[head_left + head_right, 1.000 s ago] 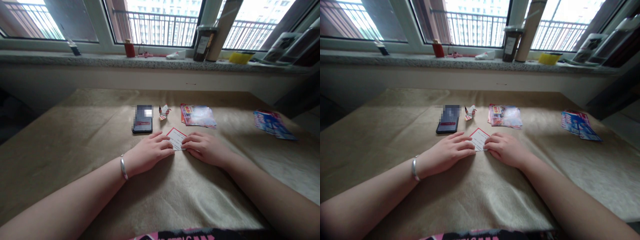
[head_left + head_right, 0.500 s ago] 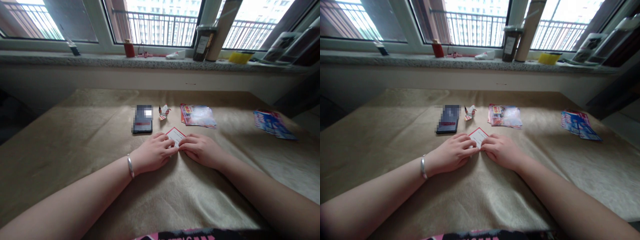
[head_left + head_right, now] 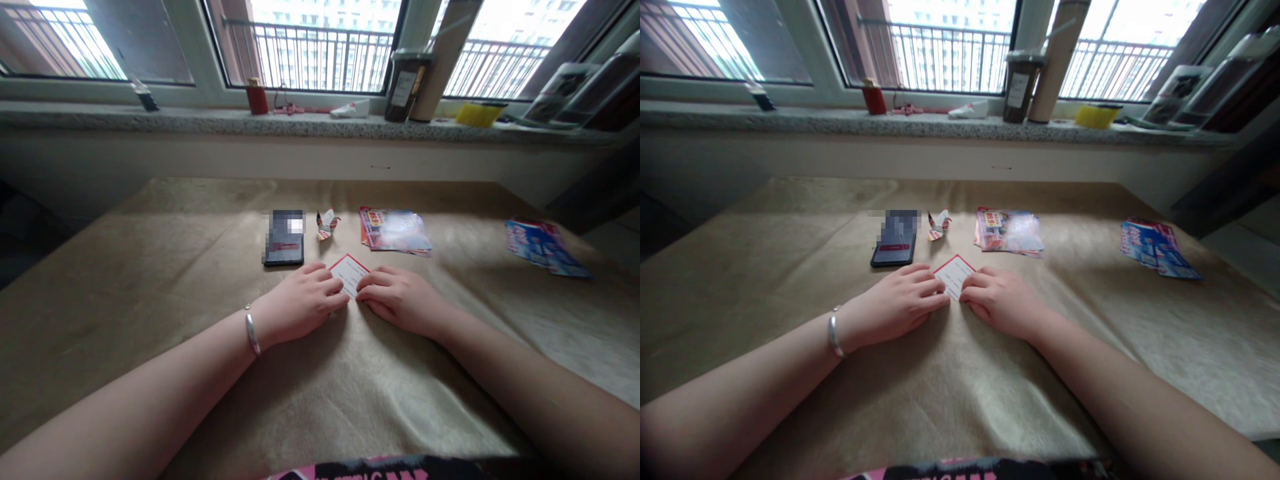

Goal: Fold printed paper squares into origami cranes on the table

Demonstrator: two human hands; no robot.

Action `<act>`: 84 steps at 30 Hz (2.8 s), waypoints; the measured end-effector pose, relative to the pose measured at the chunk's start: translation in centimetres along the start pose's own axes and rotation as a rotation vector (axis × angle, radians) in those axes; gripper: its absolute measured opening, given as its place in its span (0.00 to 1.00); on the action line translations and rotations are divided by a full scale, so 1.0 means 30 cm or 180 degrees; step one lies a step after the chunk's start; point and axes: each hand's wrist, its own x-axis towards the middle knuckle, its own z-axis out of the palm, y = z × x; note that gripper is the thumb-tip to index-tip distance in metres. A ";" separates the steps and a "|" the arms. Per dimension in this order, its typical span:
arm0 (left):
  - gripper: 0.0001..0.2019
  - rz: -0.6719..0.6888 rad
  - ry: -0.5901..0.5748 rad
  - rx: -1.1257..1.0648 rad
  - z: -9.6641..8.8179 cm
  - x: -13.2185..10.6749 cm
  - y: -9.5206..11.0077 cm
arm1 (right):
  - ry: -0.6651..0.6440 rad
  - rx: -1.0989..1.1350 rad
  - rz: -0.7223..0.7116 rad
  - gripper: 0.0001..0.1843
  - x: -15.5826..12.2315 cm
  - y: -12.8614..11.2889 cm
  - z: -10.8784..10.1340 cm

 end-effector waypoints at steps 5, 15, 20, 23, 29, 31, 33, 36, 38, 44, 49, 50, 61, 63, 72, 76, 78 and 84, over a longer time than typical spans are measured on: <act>0.07 -0.0012 -0.0024 0.0024 -0.007 -0.002 -0.006 | 0.0034 0.0027 -0.0019 0.11 -0.002 0.005 0.003; 0.07 -0.0011 0.0027 0.0005 -0.016 -0.007 -0.017 | 0.0039 0.0048 -0.0023 0.11 -0.008 0.010 -0.001; 0.08 0.0007 0.0026 0.0018 -0.019 -0.011 -0.027 | 0.0062 0.0077 -0.0061 0.11 -0.010 0.011 -0.004; 0.09 0.0016 0.0029 0.0017 -0.025 -0.016 -0.032 | 0.0080 0.0054 -0.0061 0.11 -0.012 0.012 -0.004; 0.09 -0.0040 -0.0067 -0.0006 -0.048 -0.022 -0.036 | 0.0115 0.0064 -0.0078 0.11 -0.016 0.013 -0.005; 0.08 -0.0060 -0.0109 -0.0019 -0.056 -0.025 -0.037 | 0.0126 0.0072 -0.0082 0.11 -0.018 0.014 -0.006; 0.08 -0.0100 -0.0133 -0.0032 -0.063 -0.028 -0.038 | 0.0123 0.0083 -0.0084 0.11 -0.020 0.015 -0.007; 0.08 -0.0153 -0.0170 -0.0063 -0.070 -0.033 -0.040 | 0.0099 0.0094 -0.0089 0.11 -0.022 0.016 -0.008; 0.07 -0.0152 -0.0197 -0.0045 -0.073 -0.036 -0.043 | 0.0085 0.0095 -0.0090 0.12 -0.023 0.016 -0.008; 0.08 -0.0153 -0.0271 0.0090 -0.080 -0.039 -0.042 | 0.0075 0.0096 -0.0105 0.12 -0.025 0.020 -0.007; 0.07 -0.0196 -0.0309 0.0082 -0.087 -0.048 -0.040 | 0.0046 0.0114 -0.0100 0.12 -0.026 0.023 -0.005; 0.08 -0.0201 -0.0305 0.0068 -0.089 -0.050 -0.042 | 0.0043 0.0118 -0.0103 0.12 -0.026 0.023 -0.005; 0.08 -0.0334 -0.0445 0.0031 -0.096 -0.063 -0.058 | 0.0050 0.0124 -0.0119 0.12 -0.031 0.029 0.003; 0.08 -0.0344 -0.0483 0.0062 -0.098 -0.062 -0.058 | 0.0046 0.0133 -0.0121 0.12 -0.031 0.031 0.003; 0.11 -0.0493 -0.0575 0.0033 -0.097 -0.081 -0.071 | 0.0091 0.0152 -0.0154 0.12 -0.031 0.030 0.003; 0.11 -0.0510 -0.0538 -0.0012 -0.095 -0.089 -0.078 | 0.0063 0.0137 -0.0140 0.12 -0.033 0.032 0.004; 0.12 -0.0504 -0.0499 -0.0047 -0.094 -0.090 -0.079 | 0.0073 0.0121 -0.0139 0.12 -0.034 0.033 0.006; 0.13 -0.0533 -0.0476 -0.0188 -0.093 -0.089 -0.079 | 0.0099 0.0125 -0.0160 0.12 -0.033 0.034 0.007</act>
